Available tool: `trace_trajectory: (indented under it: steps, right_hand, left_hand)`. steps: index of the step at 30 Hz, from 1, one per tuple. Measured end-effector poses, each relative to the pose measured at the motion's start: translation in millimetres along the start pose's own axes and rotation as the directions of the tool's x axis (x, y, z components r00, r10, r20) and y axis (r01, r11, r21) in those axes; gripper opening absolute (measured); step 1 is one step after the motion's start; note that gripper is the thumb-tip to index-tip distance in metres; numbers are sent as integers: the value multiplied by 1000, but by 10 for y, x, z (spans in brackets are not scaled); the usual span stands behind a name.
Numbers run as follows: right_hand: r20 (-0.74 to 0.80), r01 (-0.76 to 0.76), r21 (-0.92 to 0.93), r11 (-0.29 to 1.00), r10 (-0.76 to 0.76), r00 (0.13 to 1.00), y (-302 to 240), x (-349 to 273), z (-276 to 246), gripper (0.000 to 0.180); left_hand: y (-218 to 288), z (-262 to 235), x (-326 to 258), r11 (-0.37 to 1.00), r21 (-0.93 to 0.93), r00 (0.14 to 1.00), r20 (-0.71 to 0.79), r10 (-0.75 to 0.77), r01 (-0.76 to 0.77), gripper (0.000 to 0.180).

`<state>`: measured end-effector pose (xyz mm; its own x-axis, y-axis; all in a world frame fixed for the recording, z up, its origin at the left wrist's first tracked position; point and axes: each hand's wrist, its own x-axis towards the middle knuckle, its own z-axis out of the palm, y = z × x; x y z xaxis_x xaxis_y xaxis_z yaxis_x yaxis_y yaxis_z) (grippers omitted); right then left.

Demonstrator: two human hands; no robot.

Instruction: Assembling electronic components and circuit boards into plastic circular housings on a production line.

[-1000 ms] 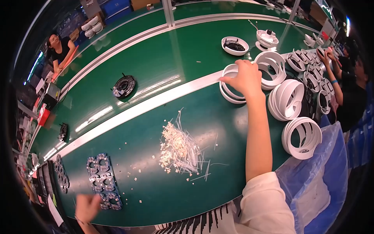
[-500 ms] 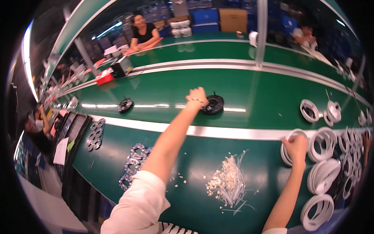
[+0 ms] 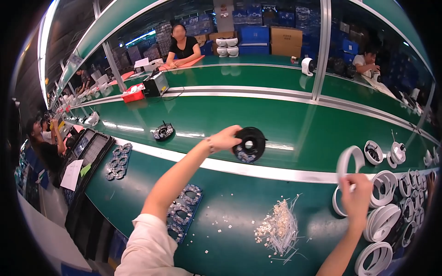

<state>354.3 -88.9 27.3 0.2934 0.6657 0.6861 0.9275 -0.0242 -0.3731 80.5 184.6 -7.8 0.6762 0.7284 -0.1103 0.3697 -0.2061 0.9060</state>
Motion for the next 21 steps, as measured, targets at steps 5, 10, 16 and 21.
trace_trajectory:
  steps: [5, 10, 16, 21]
  right_hand:
    - [198, 465, 217, 858, -505, 840, -887, -150, 536, 9]
    - [469, 579, 396, 713, -699, 540, -978, -392, 1246, 7]
    - [561, 470, 238, 850, -516, 647, -1095, -267, 1140, 48]
    - [855, 99, 157, 983, -185, 484, -1066, -231, 1505, 121]
  left_hand:
    - [26, -435, -899, 950, -302, 985, -170, 35, -86, 35]
    - [-191, -733, -1294, 874, -435, 936, -346, 61, -217, 35]
    - [-437, -821, -1476, 740, -548, 890, -429, 152, -390, 41]
    - [-489, -785, -1569, 727, -557, 885, -439, 152, -401, 52]
